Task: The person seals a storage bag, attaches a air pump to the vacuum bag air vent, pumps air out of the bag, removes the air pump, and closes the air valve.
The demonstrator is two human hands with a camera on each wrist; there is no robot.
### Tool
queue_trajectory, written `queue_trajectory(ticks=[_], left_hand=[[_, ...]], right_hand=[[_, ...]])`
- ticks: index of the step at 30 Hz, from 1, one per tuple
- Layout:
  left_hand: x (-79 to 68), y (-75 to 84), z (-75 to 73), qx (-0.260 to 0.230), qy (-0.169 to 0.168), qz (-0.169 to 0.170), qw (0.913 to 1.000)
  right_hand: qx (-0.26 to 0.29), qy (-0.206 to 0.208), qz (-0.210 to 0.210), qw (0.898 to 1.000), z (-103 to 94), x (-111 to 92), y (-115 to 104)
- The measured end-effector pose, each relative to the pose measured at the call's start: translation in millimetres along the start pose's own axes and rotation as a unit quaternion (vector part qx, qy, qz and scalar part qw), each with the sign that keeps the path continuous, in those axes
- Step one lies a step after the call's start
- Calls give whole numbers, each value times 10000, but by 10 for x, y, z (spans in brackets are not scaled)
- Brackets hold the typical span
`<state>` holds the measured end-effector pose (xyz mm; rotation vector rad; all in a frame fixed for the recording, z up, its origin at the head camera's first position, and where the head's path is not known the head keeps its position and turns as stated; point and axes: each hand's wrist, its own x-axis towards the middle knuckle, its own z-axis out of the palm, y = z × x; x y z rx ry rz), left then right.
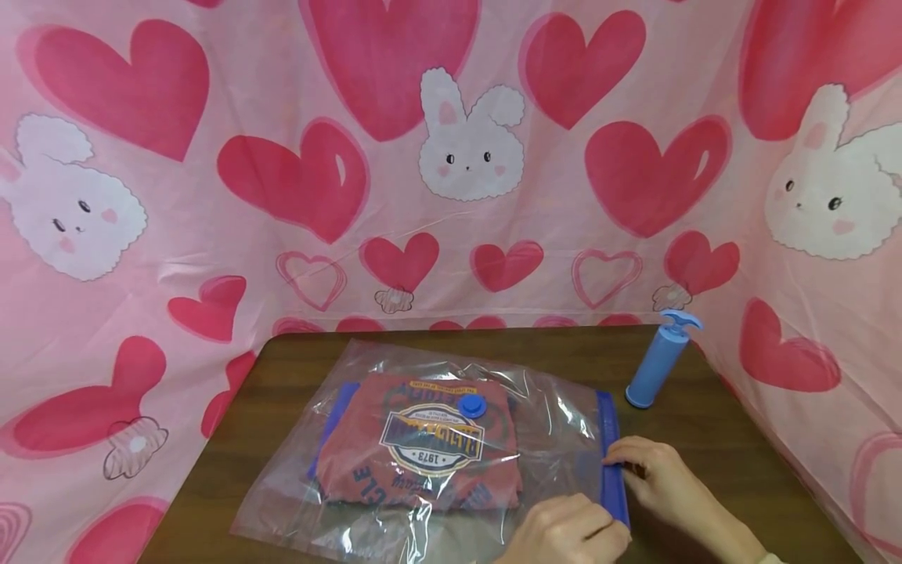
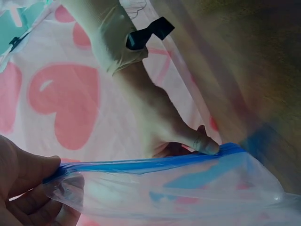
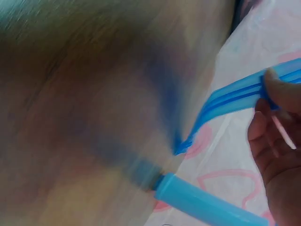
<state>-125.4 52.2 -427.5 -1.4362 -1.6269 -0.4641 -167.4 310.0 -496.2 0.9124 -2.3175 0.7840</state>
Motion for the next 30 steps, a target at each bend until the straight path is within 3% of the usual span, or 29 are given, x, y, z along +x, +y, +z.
queue_trajectory(ticks=[9,30], left_hand=[[29,26,-10,-138,32,-451,9989],[26,19,-5,34,108,-232,9997]], right_hand=[[-190,-123,50,9997,-12,70,-34],[-119,-41,-221,9997,30,30,42]])
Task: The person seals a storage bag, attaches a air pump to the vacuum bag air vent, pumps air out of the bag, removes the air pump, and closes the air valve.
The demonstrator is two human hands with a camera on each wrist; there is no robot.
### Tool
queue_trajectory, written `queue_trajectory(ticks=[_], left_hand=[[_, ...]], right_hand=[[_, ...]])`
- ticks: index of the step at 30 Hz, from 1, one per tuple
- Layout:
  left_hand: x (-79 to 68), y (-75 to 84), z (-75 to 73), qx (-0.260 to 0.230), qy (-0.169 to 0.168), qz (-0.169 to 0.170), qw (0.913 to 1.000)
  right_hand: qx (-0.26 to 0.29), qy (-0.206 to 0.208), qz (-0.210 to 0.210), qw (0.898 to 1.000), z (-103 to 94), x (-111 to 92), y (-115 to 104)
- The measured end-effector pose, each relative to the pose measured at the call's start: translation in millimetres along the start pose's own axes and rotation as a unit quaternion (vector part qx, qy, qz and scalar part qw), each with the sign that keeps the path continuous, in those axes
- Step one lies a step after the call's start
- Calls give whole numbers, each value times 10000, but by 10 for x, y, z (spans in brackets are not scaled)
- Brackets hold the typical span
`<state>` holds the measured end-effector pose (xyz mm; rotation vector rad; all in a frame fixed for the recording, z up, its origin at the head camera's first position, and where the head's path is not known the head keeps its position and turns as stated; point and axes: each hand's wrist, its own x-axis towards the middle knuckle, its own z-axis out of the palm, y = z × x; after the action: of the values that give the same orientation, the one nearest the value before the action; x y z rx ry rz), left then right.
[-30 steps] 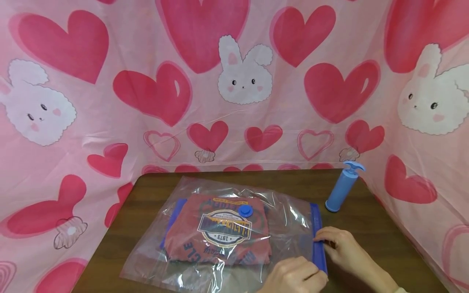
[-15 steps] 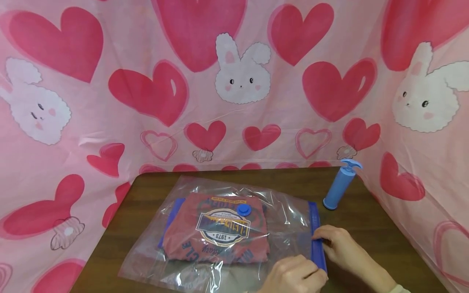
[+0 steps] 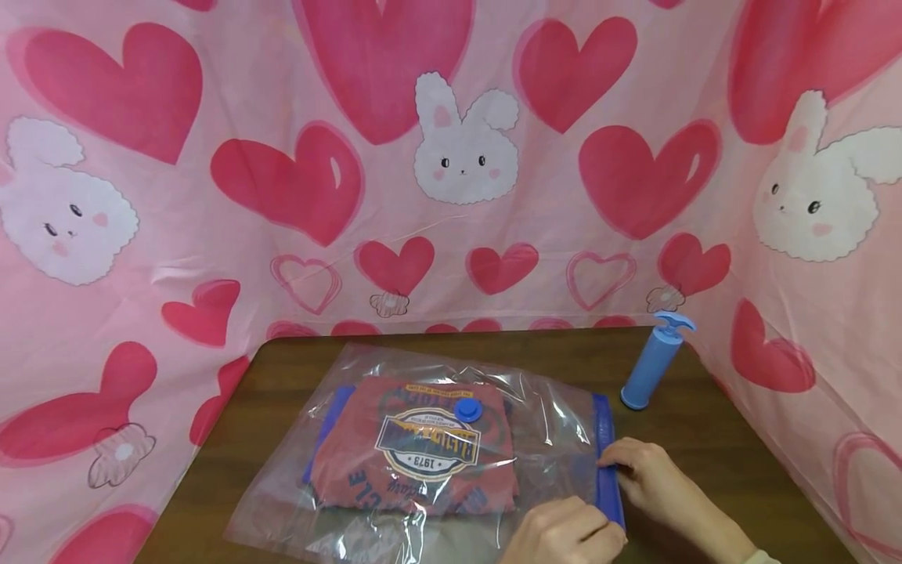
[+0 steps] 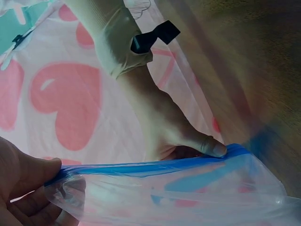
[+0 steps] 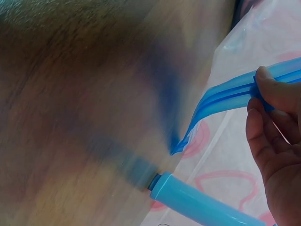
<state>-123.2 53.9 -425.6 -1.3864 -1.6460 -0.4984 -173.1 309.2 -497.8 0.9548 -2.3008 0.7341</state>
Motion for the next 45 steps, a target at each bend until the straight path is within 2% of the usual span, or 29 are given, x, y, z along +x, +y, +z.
queue_trajectory(ticks=[13,23,35,45], left_hand=[[30,-4,-16,-121,-110,-70,9998],[34,2,1,51,-90,77,9999],[-32,47,75,-205,-24,-129,9997],[-10,85,71,-348,-63,-373,9987]], right_hand=[[-136,-51,29,9999,29,1,126],[-242,-78,-34,9997,52,-34,210],[-350,-81,30,9994,87,-88,316],[-345,-156,134,9992,102,-81,369]])
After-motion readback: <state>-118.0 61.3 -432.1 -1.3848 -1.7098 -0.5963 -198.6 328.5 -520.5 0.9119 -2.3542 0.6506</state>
